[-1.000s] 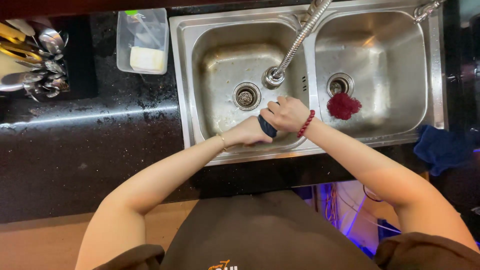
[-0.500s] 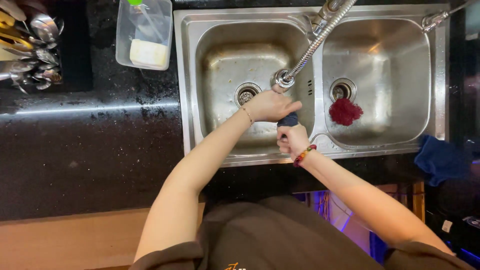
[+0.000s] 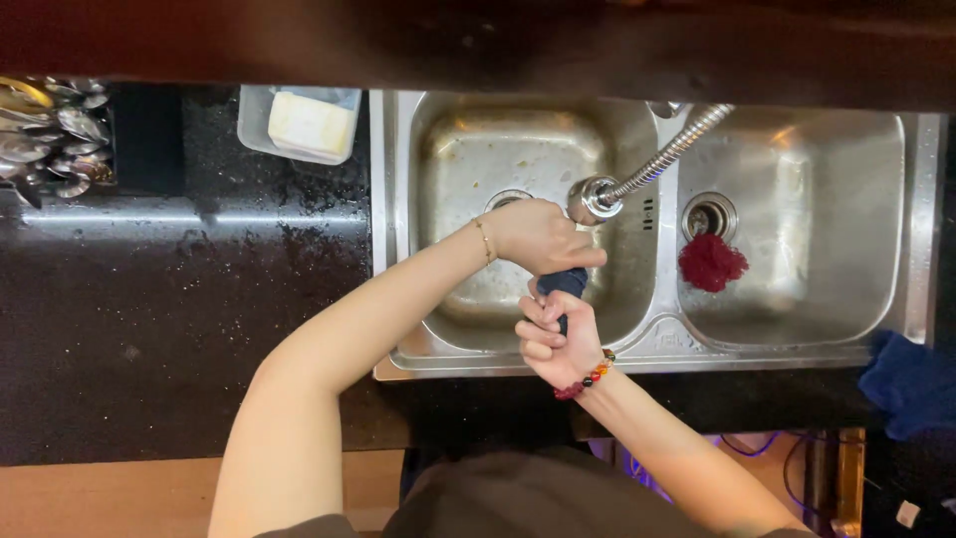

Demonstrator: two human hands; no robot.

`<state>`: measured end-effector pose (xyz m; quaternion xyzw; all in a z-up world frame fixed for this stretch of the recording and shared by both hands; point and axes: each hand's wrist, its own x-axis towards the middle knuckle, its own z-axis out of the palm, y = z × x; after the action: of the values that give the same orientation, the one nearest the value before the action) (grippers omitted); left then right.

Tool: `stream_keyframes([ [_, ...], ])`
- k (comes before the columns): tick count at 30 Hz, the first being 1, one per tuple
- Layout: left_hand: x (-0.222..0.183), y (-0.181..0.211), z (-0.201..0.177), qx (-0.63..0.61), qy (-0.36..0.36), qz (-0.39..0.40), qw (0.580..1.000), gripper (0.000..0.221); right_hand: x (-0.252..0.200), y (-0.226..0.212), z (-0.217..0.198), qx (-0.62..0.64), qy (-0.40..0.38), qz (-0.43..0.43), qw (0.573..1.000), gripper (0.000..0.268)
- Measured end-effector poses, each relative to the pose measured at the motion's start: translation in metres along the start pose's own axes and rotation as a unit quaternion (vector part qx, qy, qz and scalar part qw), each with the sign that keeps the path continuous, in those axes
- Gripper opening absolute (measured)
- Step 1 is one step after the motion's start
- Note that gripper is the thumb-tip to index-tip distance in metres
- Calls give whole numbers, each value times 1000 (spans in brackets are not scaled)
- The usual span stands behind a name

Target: Washing a cutting board and small containers in a sink, then wiping down a kitchen counter with a cloth.

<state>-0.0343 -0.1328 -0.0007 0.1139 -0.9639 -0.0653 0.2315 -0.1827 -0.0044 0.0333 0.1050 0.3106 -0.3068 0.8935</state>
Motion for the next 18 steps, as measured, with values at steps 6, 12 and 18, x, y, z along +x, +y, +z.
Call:
stream_keyframes([
  [6,-11,-5,-18,12,-51,8,999,16,18,11,-7,97,-112,35,988,20],
  [12,-23,22,-23,-16,15,-69,997,23,-2,26,6,147,-202,36,968,17],
  [18,-21,65,-78,85,33,-156,984,35,-29,-1,-4,-232,36,-35,971,21],
])
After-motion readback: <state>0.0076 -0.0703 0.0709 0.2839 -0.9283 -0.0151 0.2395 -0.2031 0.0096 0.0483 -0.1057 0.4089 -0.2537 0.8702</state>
